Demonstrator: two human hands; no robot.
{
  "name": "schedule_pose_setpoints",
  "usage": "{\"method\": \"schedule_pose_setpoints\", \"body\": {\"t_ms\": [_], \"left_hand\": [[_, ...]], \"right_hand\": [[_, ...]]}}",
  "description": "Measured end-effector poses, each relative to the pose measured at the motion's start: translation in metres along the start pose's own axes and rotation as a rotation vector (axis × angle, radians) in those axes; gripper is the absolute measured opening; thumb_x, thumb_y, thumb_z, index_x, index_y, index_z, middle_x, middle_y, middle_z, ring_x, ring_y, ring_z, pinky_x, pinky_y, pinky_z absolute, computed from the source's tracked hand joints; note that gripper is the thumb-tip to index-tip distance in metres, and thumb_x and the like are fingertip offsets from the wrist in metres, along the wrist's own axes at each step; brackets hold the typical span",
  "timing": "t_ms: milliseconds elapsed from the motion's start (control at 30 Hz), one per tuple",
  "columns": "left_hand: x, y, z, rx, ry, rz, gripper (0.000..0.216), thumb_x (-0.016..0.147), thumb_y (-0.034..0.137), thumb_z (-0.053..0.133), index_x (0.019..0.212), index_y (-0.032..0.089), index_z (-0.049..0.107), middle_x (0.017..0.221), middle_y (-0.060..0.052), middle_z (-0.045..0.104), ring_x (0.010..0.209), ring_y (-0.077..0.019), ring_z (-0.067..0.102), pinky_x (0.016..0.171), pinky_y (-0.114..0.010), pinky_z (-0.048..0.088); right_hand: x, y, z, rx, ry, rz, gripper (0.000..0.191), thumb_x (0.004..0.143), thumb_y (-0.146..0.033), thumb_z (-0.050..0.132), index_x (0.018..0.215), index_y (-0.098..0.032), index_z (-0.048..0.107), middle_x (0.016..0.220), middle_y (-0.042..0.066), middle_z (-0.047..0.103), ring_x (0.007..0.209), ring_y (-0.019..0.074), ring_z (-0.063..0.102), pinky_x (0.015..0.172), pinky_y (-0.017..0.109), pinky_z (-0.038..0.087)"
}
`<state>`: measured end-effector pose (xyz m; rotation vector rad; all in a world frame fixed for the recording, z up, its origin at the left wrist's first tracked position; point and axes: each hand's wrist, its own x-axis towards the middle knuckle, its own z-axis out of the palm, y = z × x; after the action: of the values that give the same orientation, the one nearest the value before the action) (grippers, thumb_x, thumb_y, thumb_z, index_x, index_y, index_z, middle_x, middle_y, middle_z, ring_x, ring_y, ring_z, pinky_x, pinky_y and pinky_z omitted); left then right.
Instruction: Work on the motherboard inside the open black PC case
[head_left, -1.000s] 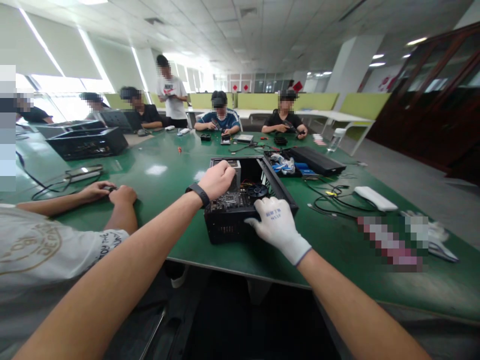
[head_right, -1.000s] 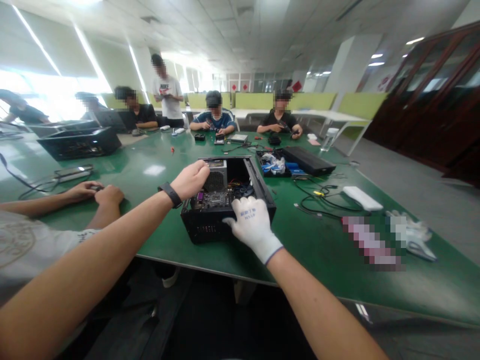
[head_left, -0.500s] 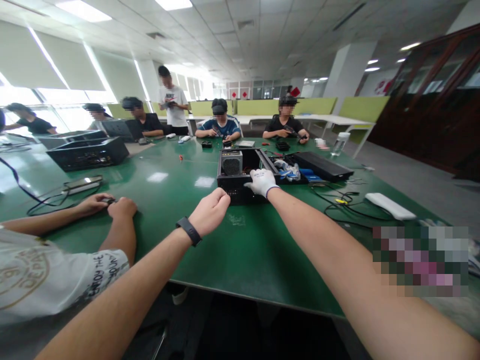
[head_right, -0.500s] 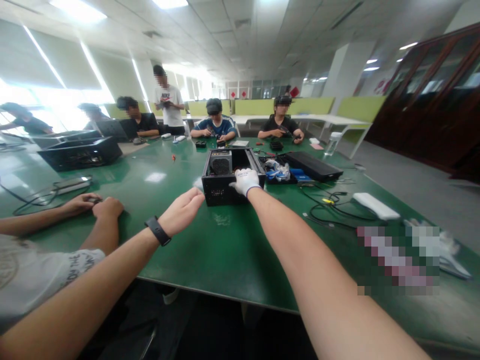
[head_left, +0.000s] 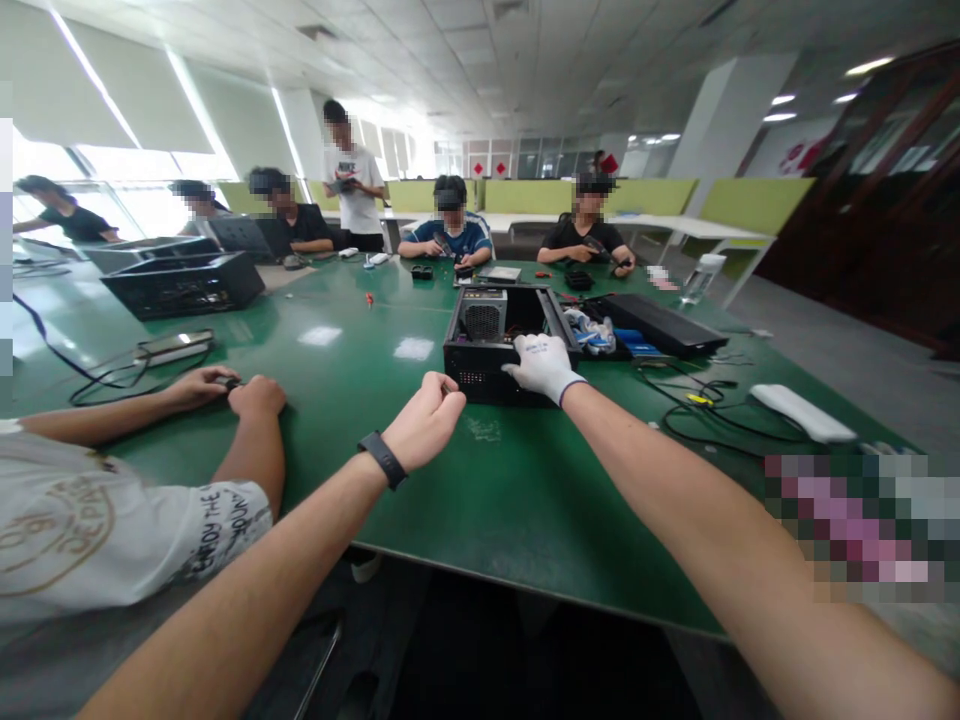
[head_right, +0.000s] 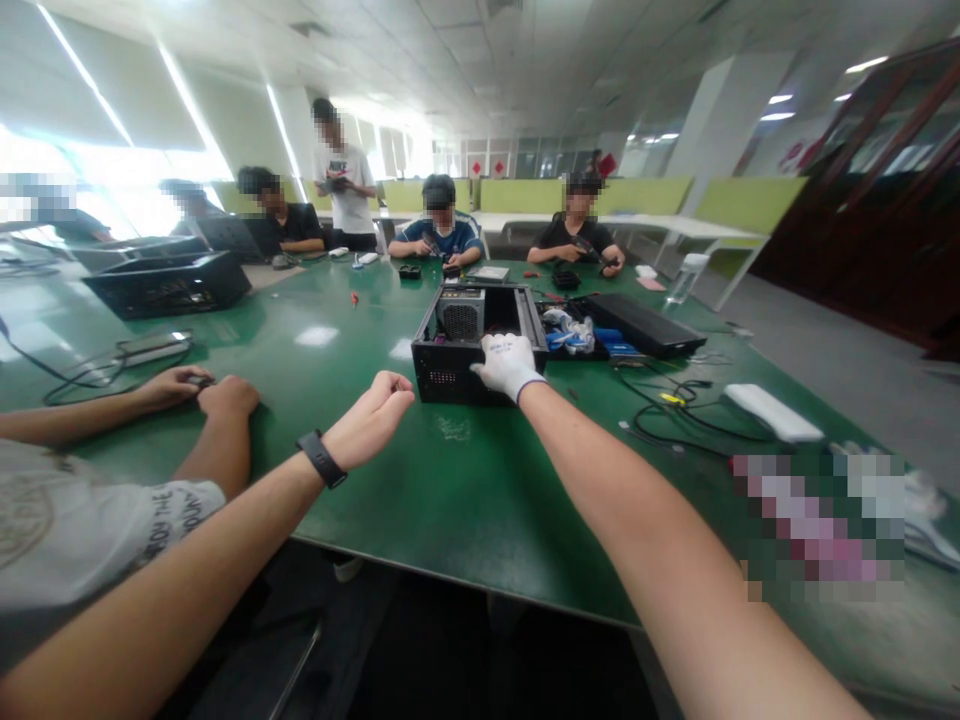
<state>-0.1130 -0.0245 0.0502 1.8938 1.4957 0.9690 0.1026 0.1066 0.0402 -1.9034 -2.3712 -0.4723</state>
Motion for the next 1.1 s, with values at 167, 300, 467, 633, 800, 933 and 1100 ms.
{"method": "schedule_pose_setpoints", "body": {"t_ms": [167, 300, 467, 633, 800, 933, 1100], "left_hand": [[0.007, 0.018, -0.002, 0.04, 0.043, 0.087, 0.023, 0.092, 0.034, 0.046, 0.106, 0.015, 0.049, 0.08, -0.001, 0.057, 0.073, -0.0153, 0.053, 0.072, -0.031, 0.044], [0.011, 0.035, -0.003, 0.186, 0.019, 0.21, 0.03, 0.093, 0.037, 0.049, 0.113, 0.015, 0.056, 0.08, -0.003, 0.062, 0.079, -0.0179, 0.057, 0.078, -0.033, 0.047], [0.012, 0.05, 0.003, 0.509, -0.133, 0.284, 0.036, 0.089, 0.035, 0.057, 0.118, 0.015, 0.063, 0.095, -0.009, 0.069, 0.095, -0.0219, 0.062, 0.088, -0.033, 0.047], [0.014, 0.056, 0.026, 0.779, -0.382, 0.245, 0.027, 0.084, 0.038, 0.065, 0.099, 0.016, 0.071, 0.098, -0.009, 0.073, 0.093, -0.0228, 0.067, 0.082, -0.03, 0.049], [0.015, 0.065, 0.053, 0.931, -0.571, 0.242, 0.03, 0.079, 0.04, 0.07, 0.094, 0.015, 0.076, 0.098, -0.014, 0.074, 0.094, -0.0275, 0.069, 0.079, -0.033, 0.051], [0.015, 0.074, 0.071, 1.022, -0.677, 0.212, 0.036, 0.069, 0.038, 0.079, 0.096, 0.014, 0.077, 0.1, -0.016, 0.074, 0.097, -0.0311, 0.069, 0.082, -0.035, 0.053], [0.021, 0.061, 0.082, 1.09, -0.761, 0.131, 0.047, 0.059, 0.043, 0.085, 0.097, 0.016, 0.077, 0.103, -0.015, 0.075, 0.102, -0.0309, 0.068, 0.087, -0.033, 0.052]], "right_hand": [[-0.053, -0.01, -0.01, 0.015, 0.018, -0.007, 0.045, 0.092, -0.051, 0.055, 0.122, -0.017, 0.058, 0.12, 0.009, 0.061, 0.106, 0.0215, 0.059, 0.093, 0.045, 0.048], [-0.108, -0.017, -0.023, 0.033, 0.051, -0.033, 0.047, 0.09, -0.056, 0.054, 0.113, -0.016, 0.059, 0.108, 0.013, 0.063, 0.1, 0.0253, 0.057, 0.087, 0.04, 0.04], [-0.184, -0.024, -0.042, 0.05, 0.087, -0.074, 0.04, 0.09, -0.054, 0.053, 0.106, -0.018, 0.058, 0.101, 0.012, 0.063, 0.093, 0.0264, 0.055, 0.077, 0.038, 0.03], [-0.247, -0.034, -0.058, 0.07, 0.094, -0.092, 0.032, 0.087, -0.049, 0.059, 0.099, -0.02, 0.058, 0.095, 0.009, 0.062, 0.089, 0.0253, 0.052, 0.074, 0.037, 0.026], [-0.289, -0.04, -0.068, 0.137, 0.103, -0.104, 0.026, 0.084, -0.045, 0.064, 0.092, -0.021, 0.058, 0.089, 0.006, 0.06, 0.083, 0.0239, 0.049, 0.072, 0.036, 0.024], [-0.309, -0.041, -0.07, 0.177, 0.1, -0.109, 0.024, 0.082, -0.043, 0.067, 0.091, -0.022, 0.059, 0.086, 0.005, 0.059, 0.082, 0.024, 0.048, 0.071, 0.036, 0.023], [-0.319, -0.04, -0.07, 0.216, 0.104, -0.126, 0.024, 0.082, -0.041, 0.068, 0.095, -0.023, 0.06, 0.087, 0.005, 0.06, 0.082, 0.0243, 0.047, 0.07, 0.037, 0.022]]}}
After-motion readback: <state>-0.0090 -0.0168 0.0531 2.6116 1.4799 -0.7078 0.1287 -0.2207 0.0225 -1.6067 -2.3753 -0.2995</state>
